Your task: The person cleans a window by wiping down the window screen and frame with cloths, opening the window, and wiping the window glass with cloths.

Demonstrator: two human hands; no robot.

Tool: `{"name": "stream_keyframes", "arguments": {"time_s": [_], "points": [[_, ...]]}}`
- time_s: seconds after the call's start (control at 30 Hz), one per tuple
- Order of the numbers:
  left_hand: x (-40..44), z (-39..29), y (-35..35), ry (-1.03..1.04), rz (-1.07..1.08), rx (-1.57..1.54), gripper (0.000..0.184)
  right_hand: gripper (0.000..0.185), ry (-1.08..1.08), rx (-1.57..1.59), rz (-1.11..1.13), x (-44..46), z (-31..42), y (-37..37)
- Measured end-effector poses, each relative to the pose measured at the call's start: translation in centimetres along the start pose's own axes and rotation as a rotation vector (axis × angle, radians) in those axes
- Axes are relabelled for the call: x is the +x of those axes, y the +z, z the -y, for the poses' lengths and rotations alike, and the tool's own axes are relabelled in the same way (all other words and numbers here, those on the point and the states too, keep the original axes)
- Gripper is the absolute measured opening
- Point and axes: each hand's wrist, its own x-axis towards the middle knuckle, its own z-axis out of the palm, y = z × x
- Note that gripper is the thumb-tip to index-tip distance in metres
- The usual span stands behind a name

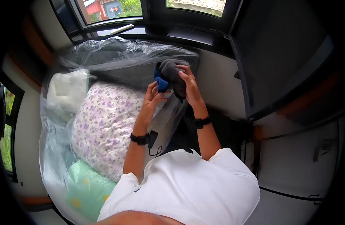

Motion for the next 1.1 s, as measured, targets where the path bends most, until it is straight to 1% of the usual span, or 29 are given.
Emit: {"name": "stream_keyframes", "arguments": {"time_s": [0.07,0.1,0.13,0.17,0.2,0.27,0.3,0.33,0.4,0.43,0.5,0.53,0.57,0.6,0.63,0.7,0.73,0.8,0.83,0.87,0.9,0.93,0.97,1.0,1.03,1.07,1.1], "points": [[1.9,1.2,0.5,0.193,-0.098,0.043,0.053,0.037,-0.161,-0.323,0.059,1.2,-3.5,2.2],[2.5,0.5,0.8,0.159,-0.13,0.039,0.063,0.037,-0.167,-0.317,0.05,2.2,-4.1,2.7],[3.1,0.5,0.3,0.152,-0.123,0.045,0.063,0.037,-0.125,-0.233,0.005,3.2,-4.6,3.0],[3.7,0.6,-0.7,0.094,-0.096,0.083,0.065,0.039,-0.082,-0.147,-0.04,4.1,-5.0,2.8],[4.3,0.8,-1.7,0.029,-0.069,0.12,0.067,0.039,-0.081,-0.14,-0.055,5.1,-5.4,2.2],[5.5,0.7,-3.3,-0.032,-0.058,0.185,0.065,0.042,-0.28,-0.381,-0.005,7.2,-7.1,0.0],[6.3,1.0,-3.9,-0.07,-0.058,0.241,0.063,0.045,-0.281,-0.477,-0.05,8.4,-8.0,-1.4],[7.1,1.0,-4.1,-0.089,-0.066,0.232,0.063,0.045,-0.259,-0.479,-0.056,9.3,-8.0,-2.3],[9.1,0.8,-4.2,-0.03,-0.118,0.361,0.061,0.044,-0.505,-0.98,-0.273,11.5,-7.3,-3.9],[10.4,1.4,-4.9,-0.027,-0.14,0.375,0.058,0.044,-0.493,-0.981,-0.262,13.2,-6.7,-4.7],[12.9,1.9,-5.7,-0.007,-0.204,0.398,0.055,0.048,-0.603,-1.175,-0.429,16.9,-5.7,-5.7],[14.6,1.9,-6.2,0.027,-0.253,0.425,0.053,0.048,-0.598,-1.17,-0.419,19.2,-5.4,-5.5],[16.4,1.8,-6.9,0.024,-0.262,0.428,0.053,0.045,-0.614,-1.293,-0.395,21.5,-5.4,-4.8],[18.3,1.7,-7.8,0.127,-0.332,0.454,0.05,0.043,-0.624,-1.415,-0.372,23.9,-5.8,-4.2],[20.0,1.9,-8.7,0.225,-0.4,0.479,0.047,0.041,-0.662,-1.466,-0.304,26.5,-6.5,-3.2],[23.6,0.8,-11.0,0.365,-0.509,0.592,0.044,0.038,-0.743,-1.538,-0.171,31.6,-10.1,-1.2],[25.2,0.3,-12.6,0.401,-0.556,0.661,0.043,0.038,-0.788,-1.565,-0.118,34.3,-12.4,-0.5],[29.3,-0.6,-16.0,0.448,-0.618,0.746,0.041,0.038,-0.668,-1.659,0.02,38.8,-17.9,-0.2],[31.1,-1.0,-18.0,0.441,-0.622,0.791,0.042,0.04,-0.51,-1.622,0.067,40.8,-19.1,0.1],[32.5,-1.9,-19.0,0.378,-0.65,0.861,0.043,0.043,-0.358,-1.569,0.111,42.0,-19.8,-0.1],[34.1,-2.1,-21.4,0.356,-0.62,0.919,0.044,0.043,-0.336,-1.56,0.103,42.1,-19.2,-0.1],[36.0,-2.2,-23.2,0.341,-0.592,0.978,0.046,0.046,-0.262,-1.487,0.077,41.7,-17.7,0.7],[37.4,-1.9,-22.9,0.329,-0.595,0.986,0.046,0.05,-0.192,-1.414,0.058,41.8,-17.1,0.8],[38.5,-1.7,-22.6,0.184,-0.542,0.976,0.049,0.05,-0.178,-1.403,0.063,42.1,-18.3,-0.2],[39.4,-1.8,-21.9,0.04,-0.482,0.968,0.053,0.053,-0.327,-1.496,0.039,42.4,-20.3,-1.3],[40.5,-2.0,-20.5,0.033,-0.466,0.983,0.053,0.055,-0.484,-1.59,-0.001,42.7,-20.0,-1.6],[41.8,-1.4,-19.1,-0.065,-0.413,1.134,0.056,0.057,-0.407,-1.537,0.013,42.6,-19.8,-3.1]]}}
